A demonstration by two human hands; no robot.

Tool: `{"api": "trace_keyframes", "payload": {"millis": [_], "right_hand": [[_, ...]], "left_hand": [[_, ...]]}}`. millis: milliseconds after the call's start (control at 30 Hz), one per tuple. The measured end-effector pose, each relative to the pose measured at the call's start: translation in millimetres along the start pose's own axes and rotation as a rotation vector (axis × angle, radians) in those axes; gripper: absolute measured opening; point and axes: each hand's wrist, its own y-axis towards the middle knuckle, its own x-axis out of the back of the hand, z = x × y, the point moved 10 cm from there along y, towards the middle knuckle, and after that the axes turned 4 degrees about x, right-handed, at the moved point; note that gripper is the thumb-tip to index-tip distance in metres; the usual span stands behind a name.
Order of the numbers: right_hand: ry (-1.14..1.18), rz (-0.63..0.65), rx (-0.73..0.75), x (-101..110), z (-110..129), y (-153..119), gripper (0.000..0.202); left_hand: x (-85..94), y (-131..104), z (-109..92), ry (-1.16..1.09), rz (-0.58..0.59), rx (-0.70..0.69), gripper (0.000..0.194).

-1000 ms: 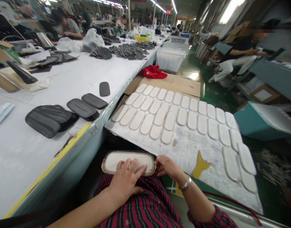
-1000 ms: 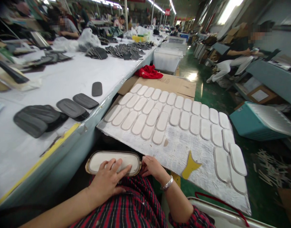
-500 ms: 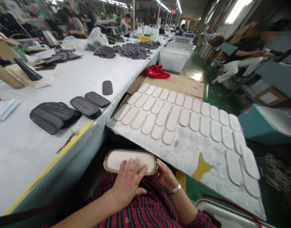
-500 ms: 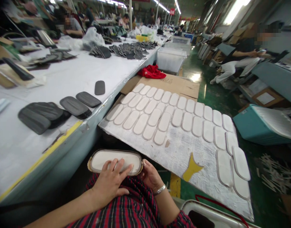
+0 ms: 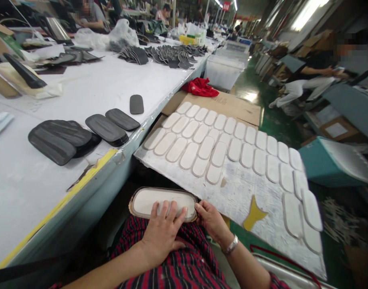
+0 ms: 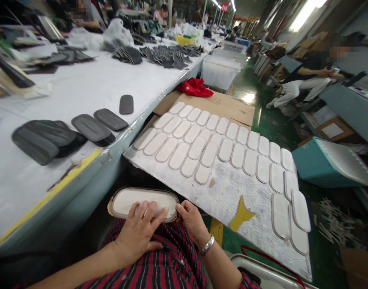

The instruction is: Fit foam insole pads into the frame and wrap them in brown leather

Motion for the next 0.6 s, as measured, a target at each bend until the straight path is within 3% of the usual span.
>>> {"api": "trace_keyframes", "payload": {"millis": [133, 233, 300, 367, 433, 467, 533, 600], "right_hand": [[-0.363, 0.002, 0.025, 5, 7, 3, 0.032], [-0.475, 0.016, 0.001, 8, 0, 4, 0.032], [-0.494, 0.015, -0.023, 10, -6, 6, 0.031], [-0.502, 0.022, -0.040, 9, -8, 6, 0.031], [-0.485, 0.032, -0.065, 7, -8, 5, 0.031], [-0.459, 0.041, -0.084, 5, -8, 4, 0.032], [-0.386, 0.058, -0.123, 1, -7, 2, 0.033], [-0.305, 0.080, -0.139, -3, -6, -1, 0.034]], "left_hand": [[6.3, -3, 2, -0.131, 0.046, 0.041, 0.093], [26.7, -15, 12, -0.392, 0.056, -0.028, 0.090], [47.5, -26, 50, -0.643, -0.065, 0.063, 0.067], [58.6, -46, 122, -0.915, -0.329, 0.363, 0.041], [36.4, -71, 188, -1.244, -0.527, 0.694, 0.030], [11.5, -72, 204, -1.469, -0.488, 0.786, 0.029], [-30.9, -60, 205, -1.788, -0.280, 0.797, 0.032], [-55.3, -45, 193, -1.903, -0.107, 0.729, 0.035]]}}
